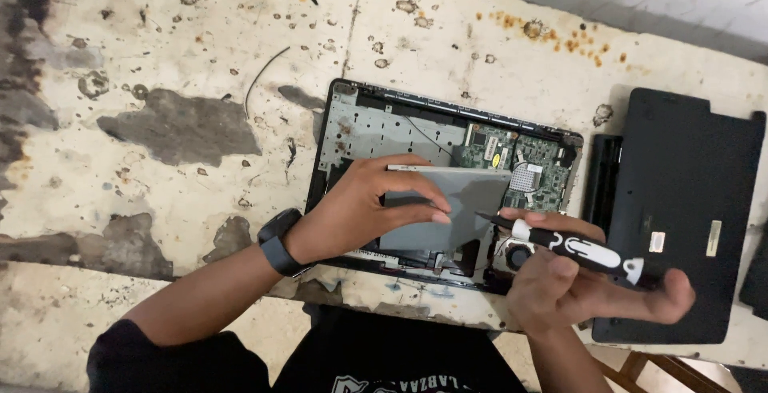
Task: The person removes an optical drive from a disassembled laptop using a screwdriver. They then insert a new optical drive into the laptop's drive bay and secure it by tightening screws with the screwdriver.
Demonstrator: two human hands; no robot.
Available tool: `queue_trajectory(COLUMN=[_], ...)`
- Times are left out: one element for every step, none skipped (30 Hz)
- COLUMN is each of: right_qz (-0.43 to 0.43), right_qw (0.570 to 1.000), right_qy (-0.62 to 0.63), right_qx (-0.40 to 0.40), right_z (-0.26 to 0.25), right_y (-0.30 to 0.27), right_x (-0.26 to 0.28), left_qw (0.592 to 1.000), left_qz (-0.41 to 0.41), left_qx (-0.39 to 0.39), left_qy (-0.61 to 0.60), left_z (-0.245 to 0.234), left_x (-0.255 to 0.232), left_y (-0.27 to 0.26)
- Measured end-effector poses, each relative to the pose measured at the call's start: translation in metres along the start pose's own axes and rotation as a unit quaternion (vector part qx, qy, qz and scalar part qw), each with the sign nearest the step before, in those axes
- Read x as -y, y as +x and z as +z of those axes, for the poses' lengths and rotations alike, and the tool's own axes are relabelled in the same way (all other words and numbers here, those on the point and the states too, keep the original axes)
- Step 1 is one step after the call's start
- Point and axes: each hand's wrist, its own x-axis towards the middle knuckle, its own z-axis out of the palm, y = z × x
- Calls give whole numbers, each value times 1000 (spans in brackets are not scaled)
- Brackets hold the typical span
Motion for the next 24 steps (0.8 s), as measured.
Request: queue_trajectory(right_qz=[-59, -119, -116, 52, 228, 230, 149, 68, 69, 162, 255, 255, 117, -21, -21, -66, -112, -112, 23, 158, 158, 50, -58, -58], right_qw=[997, 990, 990, 984, 916, 916, 960, 987, 987, 972, 948, 948, 982, 994, 994, 991, 985, 985, 993, 980, 980, 993, 994, 994], right_qy=[-39, -77, -76, 31, 138, 138, 67, -6, -6, 20, 46, 46, 0, -46, -46, -67, -88, -88, -47, -6, -6, -22, -37, -36], right_qx=[7, 14, 14, 168, 300, 300, 225, 145, 145, 167, 185, 185, 145, 96, 96, 96, 94, 95, 110, 120, 120, 103, 81, 82], right_z=[12, 24, -2, -28, -54, -49, -44, -39, -44, -48, -52, -39, -25, -12, -4, 4, 13, 3, -7, -17, -8, 0, 9, 16], right_y=[2, 5, 13, 20, 27, 11, -5, -20, -16, -12, -8, -11, -15, -18, -14, -9, -4, -4, -5, -7, -9, -11, -13, -9], right_x=[4, 7, 9, 11, 13, 7, 0, -6, -2, 1, 5, 2, -2, -5, -3, -2, -1, 2, 6, 9, 5, 1, -3, -3], left_qw=[1000, 998, 999, 998, 997, 997, 997, 996, 996, 996, 995, 995, 995, 995, 995, 995, 995, 995, 995, 995, 995, 996, 996, 996], left_qz=[16, 33, 30, 20, 11, 10, 20, 31, 30, 23, 16, 15, 14, 14, 13, 9, 6, 5, 10, 15, 15, 10, 6, 6], left_qx=[-3, -6, -6, 6, 18, 18, 24, 30, 30, 35, 40, 40, 37, 35, 34, 37, 39, 39, 38, 39, 40, 38, 36, 35], left_qy=[23, 46, 45, 62, 80, 79, 76, 73, 73, 79, 85, 85, 87, 90, 89, 88, 87, 87, 89, 89, 89, 86, 83, 83], left_z=[0, 0, 0, 0, 1, 1, 1, 1, 0, -1, -1, -1, 0, 0, 0, 0, 0, 0, 0, 0, 0, 0, -1, -1], left_x=[-2, -4, -3, -3, -3, -1, 0, 2, 1, 1, 0, 0, 0, 0, 0, 0, 0, 1, 3, 4, 3, 2, 1, 1], left_y=[0, 0, -1, -2, -3, -5, -6, -6, -6, -5, -5, -5, -4, -4, -4, -4, -4, -5, -5, -5, -5, -5, -5, -5])
